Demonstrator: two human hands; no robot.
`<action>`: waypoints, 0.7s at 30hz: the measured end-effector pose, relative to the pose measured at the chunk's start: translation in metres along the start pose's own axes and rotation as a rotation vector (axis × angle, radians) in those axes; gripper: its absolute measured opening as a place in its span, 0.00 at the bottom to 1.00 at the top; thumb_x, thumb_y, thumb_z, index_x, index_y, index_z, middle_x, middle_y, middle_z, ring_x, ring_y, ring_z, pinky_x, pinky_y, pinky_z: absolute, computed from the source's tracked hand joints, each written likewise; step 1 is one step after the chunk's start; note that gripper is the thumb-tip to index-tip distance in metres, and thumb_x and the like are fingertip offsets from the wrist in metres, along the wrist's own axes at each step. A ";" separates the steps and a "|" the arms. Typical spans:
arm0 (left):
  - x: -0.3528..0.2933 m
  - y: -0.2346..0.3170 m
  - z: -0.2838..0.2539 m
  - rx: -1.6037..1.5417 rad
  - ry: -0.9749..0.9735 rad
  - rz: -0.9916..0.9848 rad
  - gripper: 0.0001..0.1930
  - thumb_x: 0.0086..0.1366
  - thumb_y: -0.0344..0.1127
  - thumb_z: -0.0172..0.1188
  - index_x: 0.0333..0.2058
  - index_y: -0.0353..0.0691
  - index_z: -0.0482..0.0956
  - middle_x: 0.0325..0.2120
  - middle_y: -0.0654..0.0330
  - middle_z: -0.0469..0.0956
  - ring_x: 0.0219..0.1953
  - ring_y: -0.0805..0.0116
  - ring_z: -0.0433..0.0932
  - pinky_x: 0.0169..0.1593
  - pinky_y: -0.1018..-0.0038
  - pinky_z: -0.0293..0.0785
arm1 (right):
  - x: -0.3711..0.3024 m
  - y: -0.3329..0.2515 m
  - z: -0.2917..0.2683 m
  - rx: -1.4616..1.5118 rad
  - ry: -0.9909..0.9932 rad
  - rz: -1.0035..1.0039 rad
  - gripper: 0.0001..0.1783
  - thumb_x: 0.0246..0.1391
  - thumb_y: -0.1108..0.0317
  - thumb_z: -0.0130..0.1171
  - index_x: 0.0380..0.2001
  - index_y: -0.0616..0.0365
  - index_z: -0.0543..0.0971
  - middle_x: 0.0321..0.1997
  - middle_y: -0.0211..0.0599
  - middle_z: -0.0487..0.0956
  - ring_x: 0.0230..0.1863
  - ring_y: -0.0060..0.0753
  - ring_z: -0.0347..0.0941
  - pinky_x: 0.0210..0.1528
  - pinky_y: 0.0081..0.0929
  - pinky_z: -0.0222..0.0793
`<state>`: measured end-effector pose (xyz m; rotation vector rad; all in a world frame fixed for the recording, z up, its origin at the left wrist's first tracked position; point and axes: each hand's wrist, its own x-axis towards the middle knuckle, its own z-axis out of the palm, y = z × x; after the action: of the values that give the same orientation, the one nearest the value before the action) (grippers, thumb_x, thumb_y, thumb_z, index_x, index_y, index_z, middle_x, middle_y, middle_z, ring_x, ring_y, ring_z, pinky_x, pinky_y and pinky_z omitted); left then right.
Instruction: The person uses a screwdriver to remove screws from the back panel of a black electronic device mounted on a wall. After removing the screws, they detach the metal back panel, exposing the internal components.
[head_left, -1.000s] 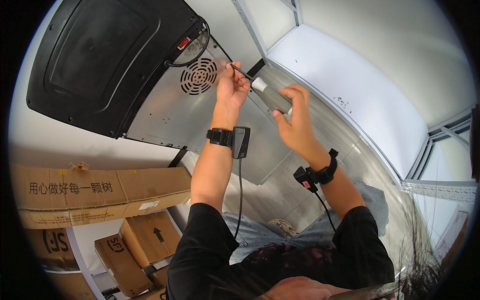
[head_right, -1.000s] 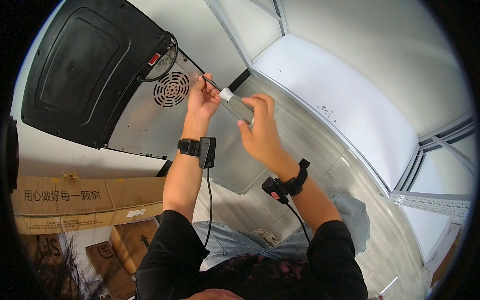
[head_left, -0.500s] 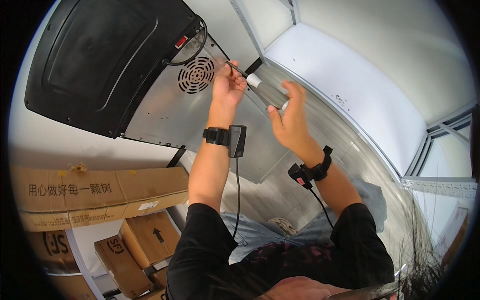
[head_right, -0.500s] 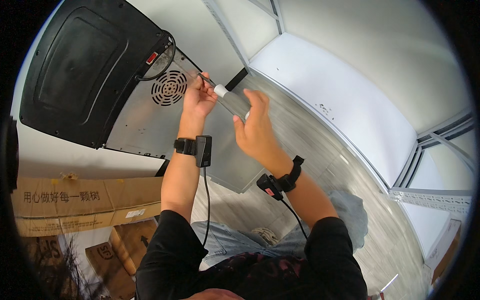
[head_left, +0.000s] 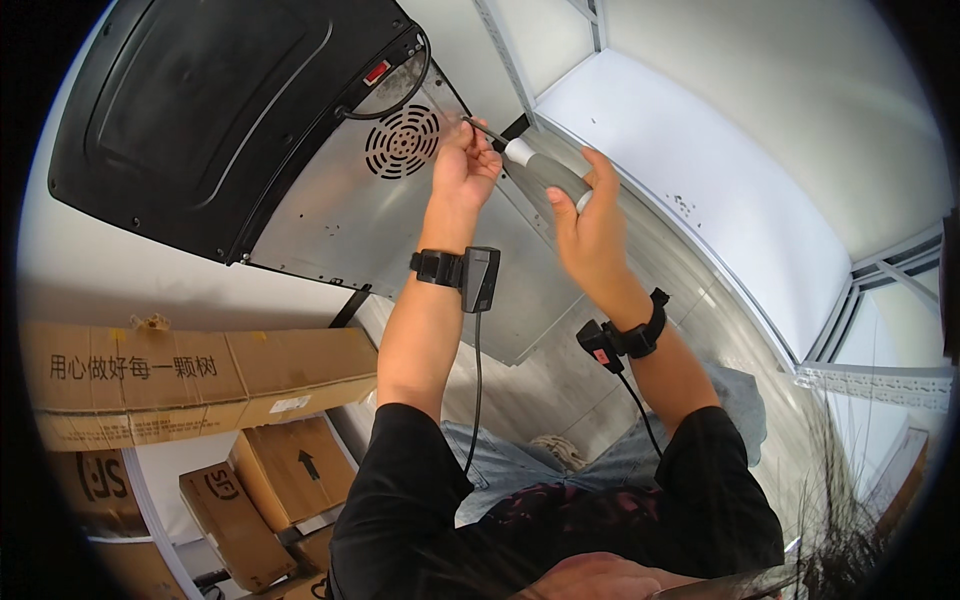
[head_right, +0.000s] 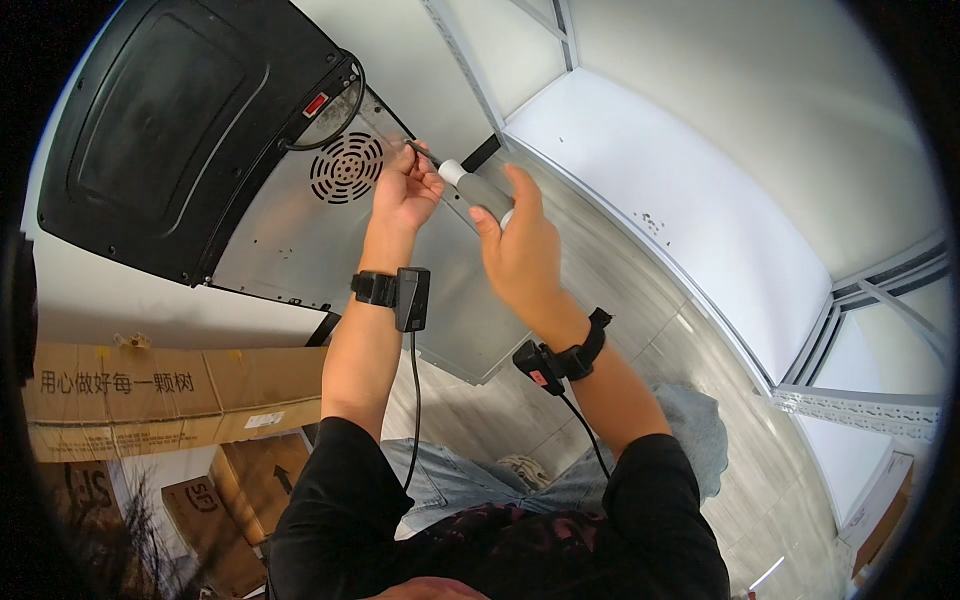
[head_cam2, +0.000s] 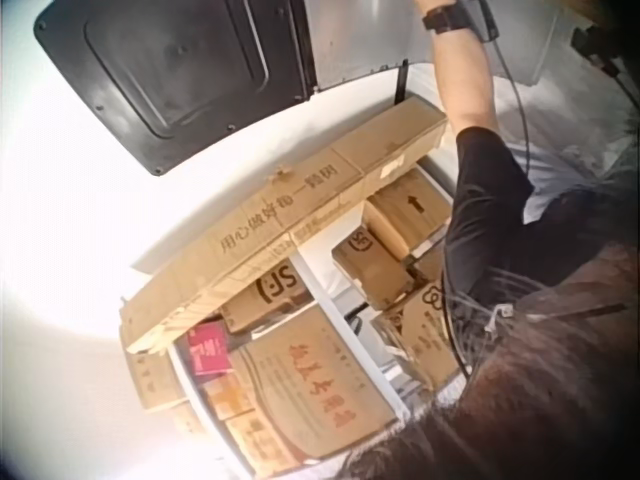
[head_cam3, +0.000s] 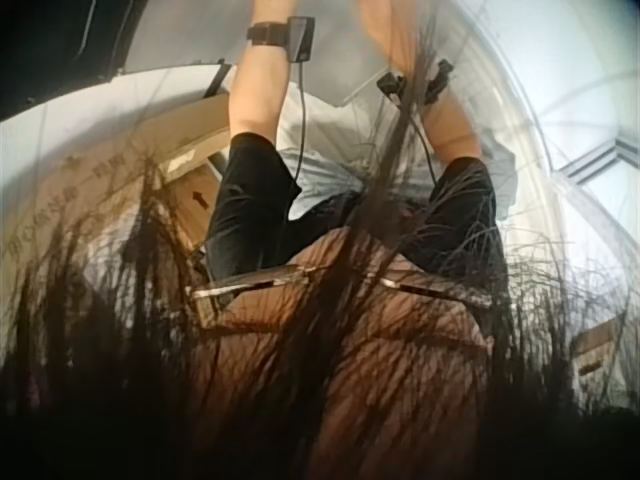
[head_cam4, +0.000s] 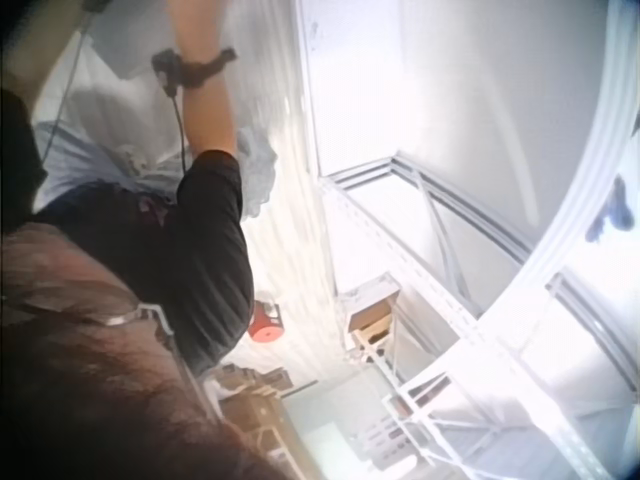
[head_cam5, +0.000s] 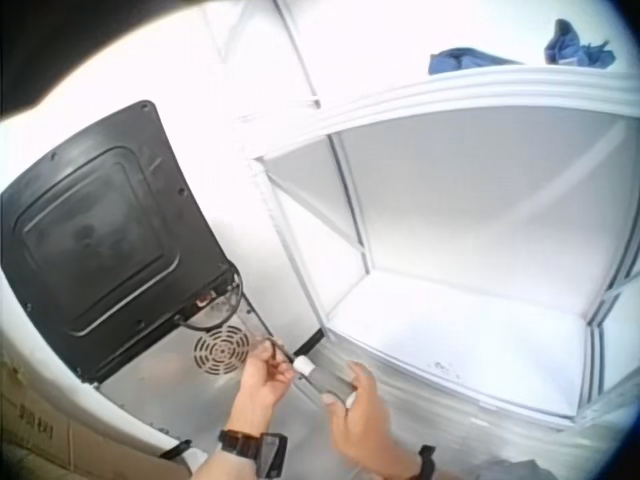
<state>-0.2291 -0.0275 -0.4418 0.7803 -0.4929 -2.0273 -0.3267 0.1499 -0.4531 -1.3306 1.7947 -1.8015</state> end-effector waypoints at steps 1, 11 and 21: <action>0.000 0.000 -0.001 0.004 -0.004 0.002 0.09 0.69 0.36 0.48 0.34 0.41 0.75 0.26 0.67 0.76 0.22 0.80 0.69 0.25 0.81 0.64 | 0.001 -0.001 -0.001 -0.018 0.021 -0.025 0.34 0.51 0.67 0.60 0.57 0.63 0.57 0.48 0.53 0.66 0.44 0.52 0.69 0.39 0.40 0.68; 0.003 -0.001 -0.001 0.022 0.012 0.014 0.09 0.69 0.36 0.48 0.34 0.40 0.75 0.27 0.67 0.77 0.22 0.79 0.70 0.25 0.80 0.65 | 0.002 0.001 -0.002 0.014 0.023 -0.056 0.33 0.50 0.67 0.60 0.56 0.64 0.59 0.46 0.51 0.69 0.41 0.49 0.72 0.38 0.35 0.69; 0.002 -0.001 -0.002 0.073 0.009 0.035 0.08 0.69 0.36 0.47 0.36 0.41 0.75 0.29 0.67 0.76 0.24 0.80 0.71 0.27 0.81 0.66 | 0.006 0.003 -0.006 -0.047 0.059 -0.229 0.18 0.54 0.63 0.59 0.45 0.59 0.71 0.34 0.42 0.70 0.25 0.39 0.69 0.24 0.31 0.66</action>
<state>-0.2293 -0.0283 -0.4447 0.8190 -0.5746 -1.9818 -0.3362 0.1489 -0.4525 -1.5731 1.7874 -1.9419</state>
